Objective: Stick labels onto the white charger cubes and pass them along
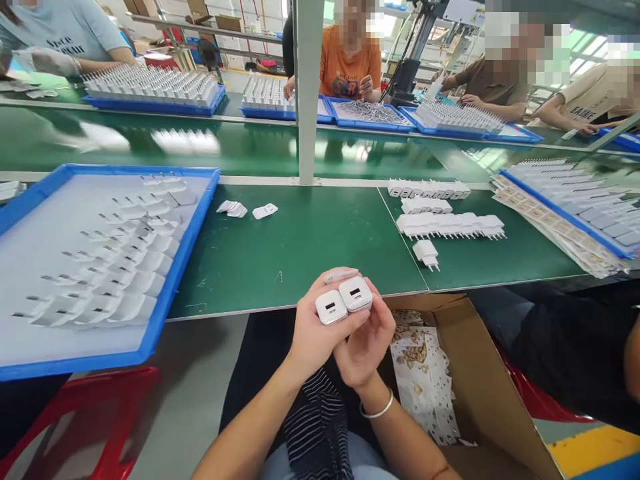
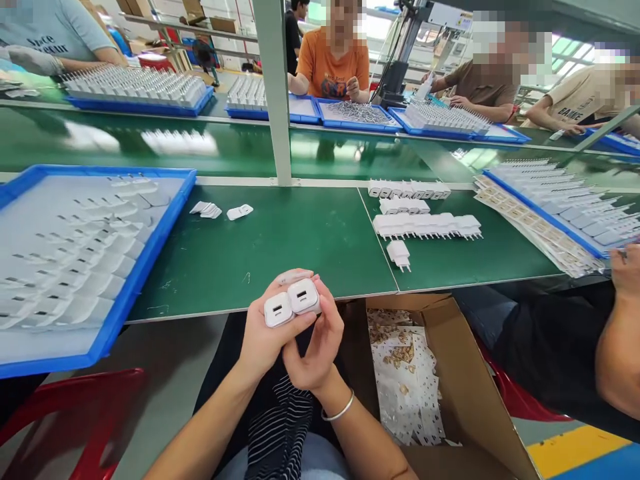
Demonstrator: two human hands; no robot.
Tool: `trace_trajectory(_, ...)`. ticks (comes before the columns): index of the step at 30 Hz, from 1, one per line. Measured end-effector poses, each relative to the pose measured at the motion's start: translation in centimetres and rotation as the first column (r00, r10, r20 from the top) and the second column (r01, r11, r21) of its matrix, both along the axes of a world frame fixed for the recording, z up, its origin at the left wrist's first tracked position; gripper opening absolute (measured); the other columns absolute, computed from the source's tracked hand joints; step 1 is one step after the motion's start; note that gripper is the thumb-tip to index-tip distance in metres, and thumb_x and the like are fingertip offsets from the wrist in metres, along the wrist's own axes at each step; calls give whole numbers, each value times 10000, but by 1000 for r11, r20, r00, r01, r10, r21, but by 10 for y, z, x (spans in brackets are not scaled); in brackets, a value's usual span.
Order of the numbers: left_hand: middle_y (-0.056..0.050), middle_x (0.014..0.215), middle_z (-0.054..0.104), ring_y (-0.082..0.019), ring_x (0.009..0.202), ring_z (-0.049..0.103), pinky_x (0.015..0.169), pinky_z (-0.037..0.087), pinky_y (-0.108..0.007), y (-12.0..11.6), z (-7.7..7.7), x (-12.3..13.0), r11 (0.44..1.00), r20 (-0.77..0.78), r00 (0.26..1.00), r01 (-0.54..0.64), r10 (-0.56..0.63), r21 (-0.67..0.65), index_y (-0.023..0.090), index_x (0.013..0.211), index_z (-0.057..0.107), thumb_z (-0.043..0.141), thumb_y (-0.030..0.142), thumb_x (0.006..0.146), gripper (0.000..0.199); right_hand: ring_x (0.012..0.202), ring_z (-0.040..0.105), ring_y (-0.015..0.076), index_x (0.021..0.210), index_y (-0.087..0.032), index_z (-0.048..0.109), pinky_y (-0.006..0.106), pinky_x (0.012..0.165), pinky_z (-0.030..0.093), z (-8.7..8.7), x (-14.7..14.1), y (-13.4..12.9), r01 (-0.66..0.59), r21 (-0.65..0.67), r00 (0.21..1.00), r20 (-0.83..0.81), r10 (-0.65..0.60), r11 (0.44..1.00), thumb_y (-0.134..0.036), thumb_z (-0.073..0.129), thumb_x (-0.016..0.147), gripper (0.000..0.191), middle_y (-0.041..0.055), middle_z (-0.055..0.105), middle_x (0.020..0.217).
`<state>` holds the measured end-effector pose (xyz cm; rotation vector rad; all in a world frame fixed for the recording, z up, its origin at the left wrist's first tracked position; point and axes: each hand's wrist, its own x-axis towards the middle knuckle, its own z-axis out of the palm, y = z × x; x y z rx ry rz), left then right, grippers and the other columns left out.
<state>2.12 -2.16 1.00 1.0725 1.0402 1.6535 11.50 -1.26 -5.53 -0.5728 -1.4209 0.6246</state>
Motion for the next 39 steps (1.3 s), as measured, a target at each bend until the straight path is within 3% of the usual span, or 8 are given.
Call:
trace_trajectory(4,-85,1211,711,-257,1115,690,926,605,-313,-4,4,-16,990,155,979,137,-129,-43,210,982,812,900,250,661,335,1183,634,284,1187,-249,693,526,1018,518,22,24,13,-65,-93,997,-53,60,994,-280,484,972,302,94,683,1193)
trace_trajectory(7,-105,1201,699,-246,877,734,757,651,-358,-8,3,-24,920,442,846,378,-298,-103,167,981,793,873,366,650,395,858,642,187,986,-239,712,342,785,549,39,34,28,-204,-281,978,-110,180,938,-313,621,950,123,33,668,907)
trace_trajectory(11,-94,942,727,-214,691,719,688,639,-361,-10,-6,-29,834,617,701,536,-357,-126,148,938,754,829,476,631,455,676,608,150,887,-212,657,274,616,539,46,33,41,-455,-468,874,-75,479,757,-555,782,808,374,3,646,782)
trace_trajectory(15,-102,896,745,-225,681,732,666,617,-337,-11,-15,-30,793,686,636,593,-353,-142,130,954,742,809,467,633,470,620,592,120,784,-207,605,228,573,522,49,32,45,-476,-517,855,-81,513,712,-486,854,745,376,-35,614,700)
trace_trajectory(21,-88,946,786,-219,722,758,696,621,-307,-13,-10,-27,782,745,579,610,-330,-128,141,1004,769,834,370,638,437,625,620,119,810,-209,691,229,590,536,48,40,43,-355,-441,902,69,426,824,-323,797,830,157,-21,690,721)
trace_trajectory(28,-94,938,793,-298,753,766,785,630,-447,-15,0,-24,829,623,705,537,-339,-157,143,965,785,864,338,617,406,646,696,156,884,-230,749,273,610,574,42,42,34,-89,-292,969,196,151,952,-296,654,950,133,18,778,804)
trace_trajectory(36,-116,1194,731,-251,876,747,785,605,-307,-16,9,-17,900,421,851,408,-313,-156,150,1002,798,912,310,621,428,754,723,161,1034,-253,704,274,678,588,37,37,27,-34,-154,976,207,66,987,-176,626,947,141,15,769,895)
trace_trajectory(39,-105,1239,696,-213,862,729,792,598,-281,-20,9,-17,918,371,884,362,-283,-162,153,983,813,925,318,608,425,774,724,156,1054,-260,687,264,702,590,35,40,27,-84,-136,974,196,110,987,-163,644,927,166,9,756,912)
